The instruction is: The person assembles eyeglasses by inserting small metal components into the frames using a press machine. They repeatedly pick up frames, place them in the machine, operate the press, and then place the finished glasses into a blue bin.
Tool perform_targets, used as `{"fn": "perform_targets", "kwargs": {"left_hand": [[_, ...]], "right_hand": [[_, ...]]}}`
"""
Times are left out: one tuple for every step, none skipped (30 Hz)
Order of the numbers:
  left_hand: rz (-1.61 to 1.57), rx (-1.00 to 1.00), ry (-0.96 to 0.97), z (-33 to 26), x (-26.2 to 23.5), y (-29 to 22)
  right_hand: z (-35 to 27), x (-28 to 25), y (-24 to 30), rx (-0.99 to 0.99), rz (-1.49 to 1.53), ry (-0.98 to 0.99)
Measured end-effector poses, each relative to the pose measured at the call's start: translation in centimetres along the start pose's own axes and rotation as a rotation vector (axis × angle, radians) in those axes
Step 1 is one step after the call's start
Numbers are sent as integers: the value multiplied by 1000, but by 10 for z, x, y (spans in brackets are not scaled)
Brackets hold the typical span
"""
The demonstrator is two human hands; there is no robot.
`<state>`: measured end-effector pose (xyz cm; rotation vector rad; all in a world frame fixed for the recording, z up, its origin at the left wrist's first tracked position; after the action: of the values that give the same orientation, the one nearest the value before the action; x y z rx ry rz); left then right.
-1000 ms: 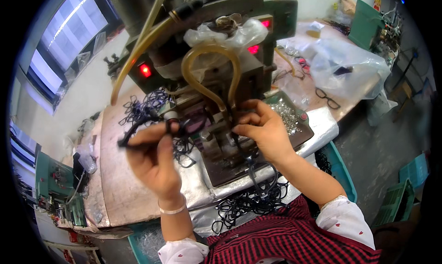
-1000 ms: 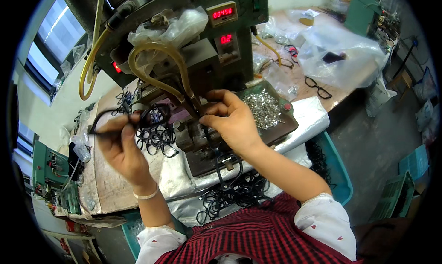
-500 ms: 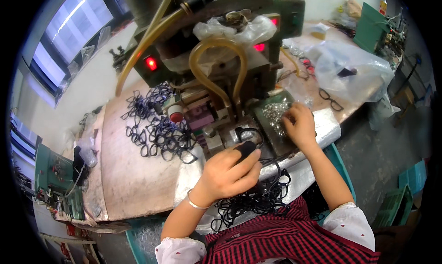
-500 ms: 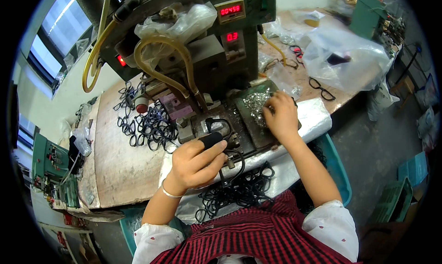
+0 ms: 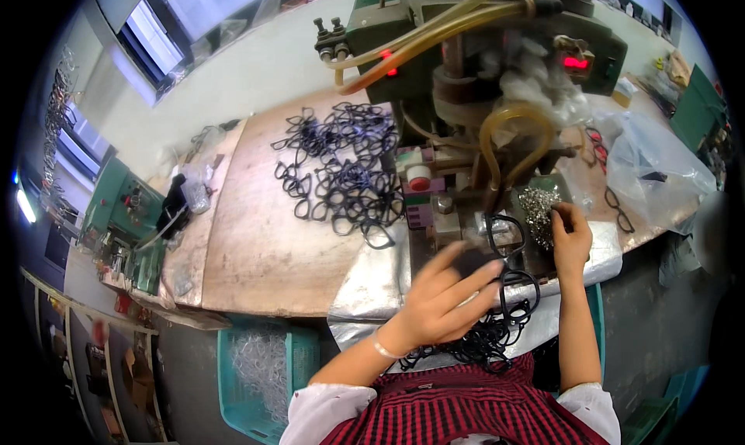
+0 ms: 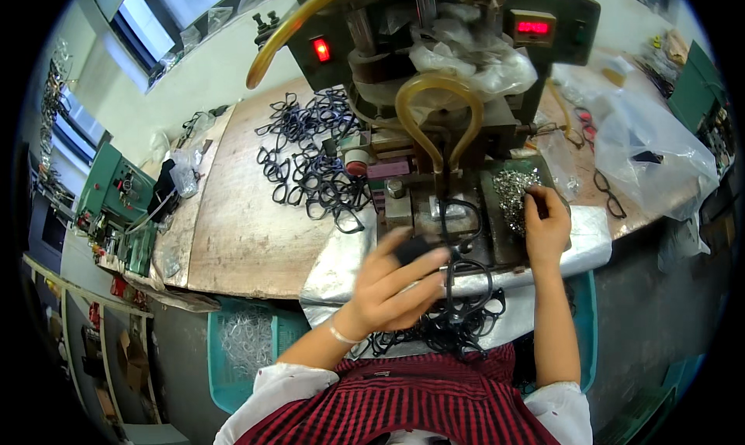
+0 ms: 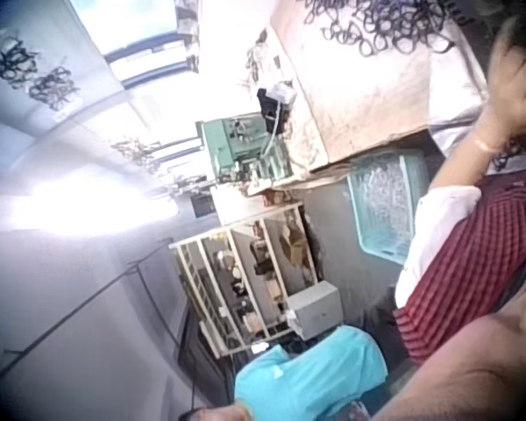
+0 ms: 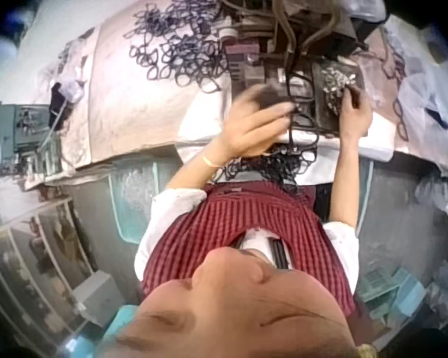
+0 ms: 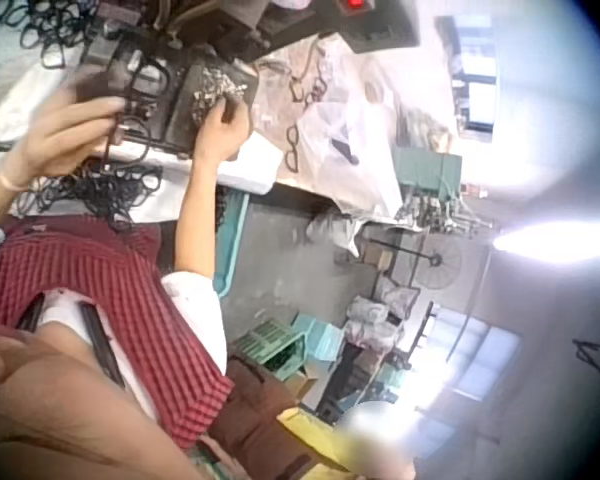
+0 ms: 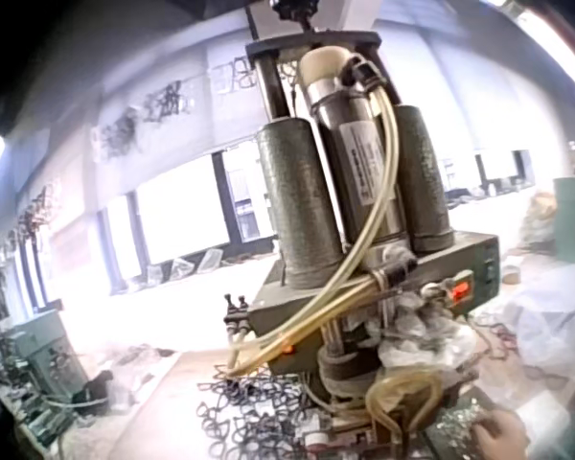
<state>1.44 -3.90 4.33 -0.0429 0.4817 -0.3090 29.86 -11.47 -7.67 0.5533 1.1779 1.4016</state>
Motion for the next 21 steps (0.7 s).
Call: {"fn": "perform_targets", "kwargs": {"left_hand": [[120,-52,-45,-8,-21,4],[255,-175,-175,-13,-50,22],[375,-312,-293,-21,-78,41],[463,-460,-396,-32,-104,60],[493,-542,-456,-30,-123,80],[619,-579,-315,-20,-123,94],[558,-654,-256,-27,-116,118],[583,-597,-99,-30,-97,132],[611,-538,59,-38,-78,145],[639,-539,186,-59,-59,162],[670,-539,314,-85,-40,179],[713,-534,393,-113,-26,198],[575,-655,352,-138,-25,220],[503,-656,295,-142,-28,225],[432,-666,247,-147,-35,227],[446,-694,317,-146,-35,224],[456,-718,388,-141,-36,222],[478,-692,449,-143,-41,221],[452,-692,452,-144,-43,224],[489,-614,397,-135,-56,220],[524,-537,339,-126,-63,213]], "right_hand": [[1,-2,1,-22,8,-15],[-1,-6,2,-37,10,-27],[-3,-10,3,-53,9,-42],[-3,-10,0,13,44,-40],[-3,-5,6,20,64,-8],[-2,0,14,26,86,18],[-2,6,23,25,111,44],[-2,10,34,4,118,70],[-1,15,38,3,132,86],[0,21,39,3,144,102],[1,28,41,3,159,120],[-1,31,32,106,198,131],[-1,24,32,40,124,88],[-5,11,27,-27,48,29],[-9,-1,22,-84,-29,-23],[-15,-21,20,-136,-103,-78],[-22,-36,12,-60,-78,-95],[-28,-50,7,7,-47,-99],[-32,-67,3,68,-22,-112],[-36,-72,8,81,-28,-86],[-37,-70,20,78,27,-25]]}}
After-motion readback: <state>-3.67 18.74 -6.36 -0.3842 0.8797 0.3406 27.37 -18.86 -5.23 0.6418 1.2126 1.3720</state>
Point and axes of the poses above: each hand's wrist, its own z-axis towards the middle knuckle, its own x-axis out of the palm, y = z × x, the point moved 10 cm from there along z, towards the middle knuckle, and after that the axes turned 4 degrees about -y, right-handed, at the moved point
